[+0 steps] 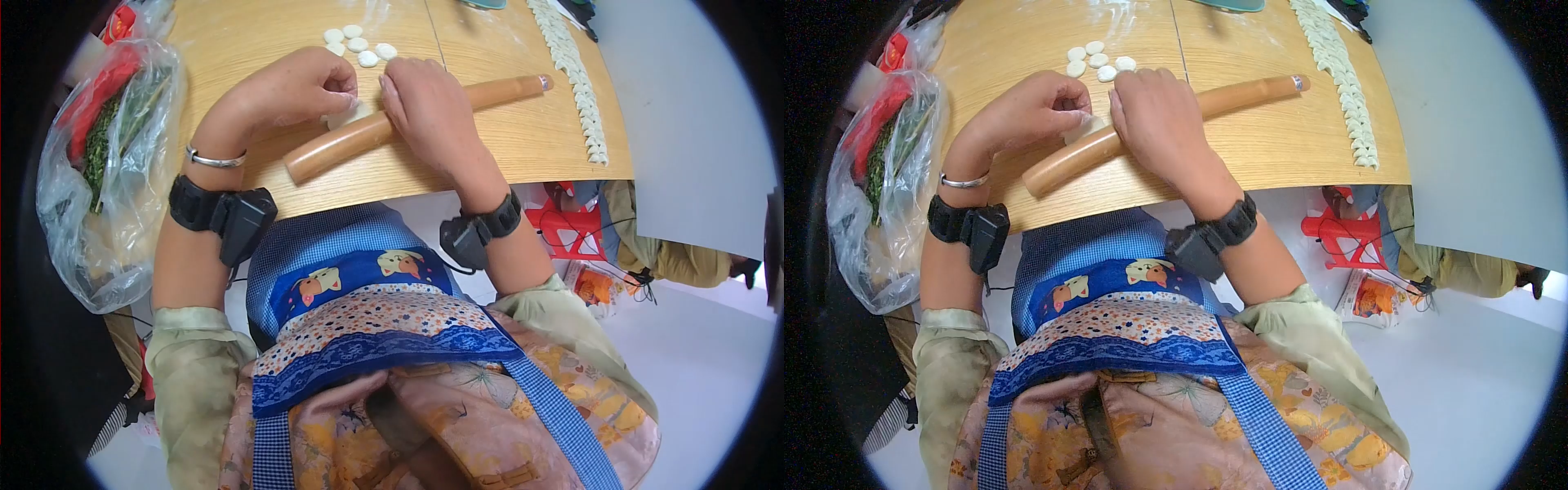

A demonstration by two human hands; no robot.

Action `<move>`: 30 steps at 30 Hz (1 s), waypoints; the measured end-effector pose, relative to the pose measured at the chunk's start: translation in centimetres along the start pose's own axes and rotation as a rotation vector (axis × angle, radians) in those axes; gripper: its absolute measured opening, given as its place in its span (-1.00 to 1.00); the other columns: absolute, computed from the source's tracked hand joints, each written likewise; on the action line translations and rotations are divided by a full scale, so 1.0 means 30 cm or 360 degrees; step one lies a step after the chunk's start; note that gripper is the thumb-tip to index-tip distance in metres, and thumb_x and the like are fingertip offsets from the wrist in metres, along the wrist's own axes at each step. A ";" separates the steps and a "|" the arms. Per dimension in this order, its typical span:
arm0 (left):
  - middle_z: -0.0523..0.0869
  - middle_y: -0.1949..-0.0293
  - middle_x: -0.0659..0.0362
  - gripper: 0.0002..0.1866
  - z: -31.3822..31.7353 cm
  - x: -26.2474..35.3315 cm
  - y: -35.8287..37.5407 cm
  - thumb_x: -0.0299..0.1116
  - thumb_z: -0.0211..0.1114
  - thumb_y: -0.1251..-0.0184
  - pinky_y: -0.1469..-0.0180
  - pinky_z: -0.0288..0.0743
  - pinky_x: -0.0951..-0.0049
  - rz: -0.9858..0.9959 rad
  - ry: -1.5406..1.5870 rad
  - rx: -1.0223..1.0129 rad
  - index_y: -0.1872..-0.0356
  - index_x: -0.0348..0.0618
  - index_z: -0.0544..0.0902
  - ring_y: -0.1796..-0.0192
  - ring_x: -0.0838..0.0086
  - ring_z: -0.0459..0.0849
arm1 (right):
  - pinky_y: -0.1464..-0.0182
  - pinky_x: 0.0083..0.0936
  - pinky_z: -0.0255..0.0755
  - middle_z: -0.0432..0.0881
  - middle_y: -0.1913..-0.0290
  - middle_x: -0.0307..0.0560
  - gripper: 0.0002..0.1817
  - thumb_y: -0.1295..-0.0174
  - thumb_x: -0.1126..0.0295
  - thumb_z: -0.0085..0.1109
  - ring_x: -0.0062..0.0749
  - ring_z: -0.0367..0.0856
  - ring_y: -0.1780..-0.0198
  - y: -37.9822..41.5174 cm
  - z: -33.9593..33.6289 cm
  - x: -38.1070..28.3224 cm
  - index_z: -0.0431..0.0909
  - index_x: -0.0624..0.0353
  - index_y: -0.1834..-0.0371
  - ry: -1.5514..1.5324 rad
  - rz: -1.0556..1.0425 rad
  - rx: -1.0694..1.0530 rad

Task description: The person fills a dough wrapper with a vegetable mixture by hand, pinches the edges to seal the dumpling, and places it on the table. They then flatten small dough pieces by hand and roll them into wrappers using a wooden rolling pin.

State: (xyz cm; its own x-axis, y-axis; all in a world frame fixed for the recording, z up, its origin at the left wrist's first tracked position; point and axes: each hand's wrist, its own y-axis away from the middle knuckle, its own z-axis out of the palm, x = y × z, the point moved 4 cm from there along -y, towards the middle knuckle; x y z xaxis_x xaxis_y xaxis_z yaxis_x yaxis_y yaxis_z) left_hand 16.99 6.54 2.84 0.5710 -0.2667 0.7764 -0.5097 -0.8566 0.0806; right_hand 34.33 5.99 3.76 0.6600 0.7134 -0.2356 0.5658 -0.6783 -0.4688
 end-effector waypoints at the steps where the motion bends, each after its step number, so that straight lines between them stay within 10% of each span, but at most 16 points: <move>1: 0.55 0.50 0.30 -0.81 0.000 -0.007 -0.001 -0.34 0.28 -0.37 0.37 0.39 0.51 -0.0001 0.0001 -0.0001 0.28 -0.31 0.64 0.42 0.64 0.43 | 0.14 -0.07 0.41 0.62 0.37 0.06 -0.82 -0.34 0.34 0.14 0.05 0.57 0.22 -0.020 0.010 0.005 0.55 0.21 0.34 -0.0001 0.0001 -0.0001; 30: 0.57 0.49 0.31 -0.80 -0.012 -0.004 0.005 -0.36 0.33 -0.37 0.35 0.40 0.53 -0.0031 -0.0005 -0.0090 0.32 -0.32 0.63 0.42 0.65 0.46 | 0.21 -0.03 0.44 0.66 0.40 0.05 -0.79 -0.31 0.28 0.13 0.03 0.62 0.26 -0.041 0.043 -0.021 0.60 0.18 0.37 0.0053 -0.0040 -0.0003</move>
State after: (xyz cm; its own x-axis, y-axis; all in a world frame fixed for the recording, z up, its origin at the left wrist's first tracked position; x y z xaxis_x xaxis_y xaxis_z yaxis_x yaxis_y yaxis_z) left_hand 16.62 6.62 3.00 0.5833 -0.2515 0.7723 -0.5338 -0.8353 0.1312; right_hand 32.57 6.60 3.39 0.6614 0.7242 -0.1953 0.5834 -0.6603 -0.4728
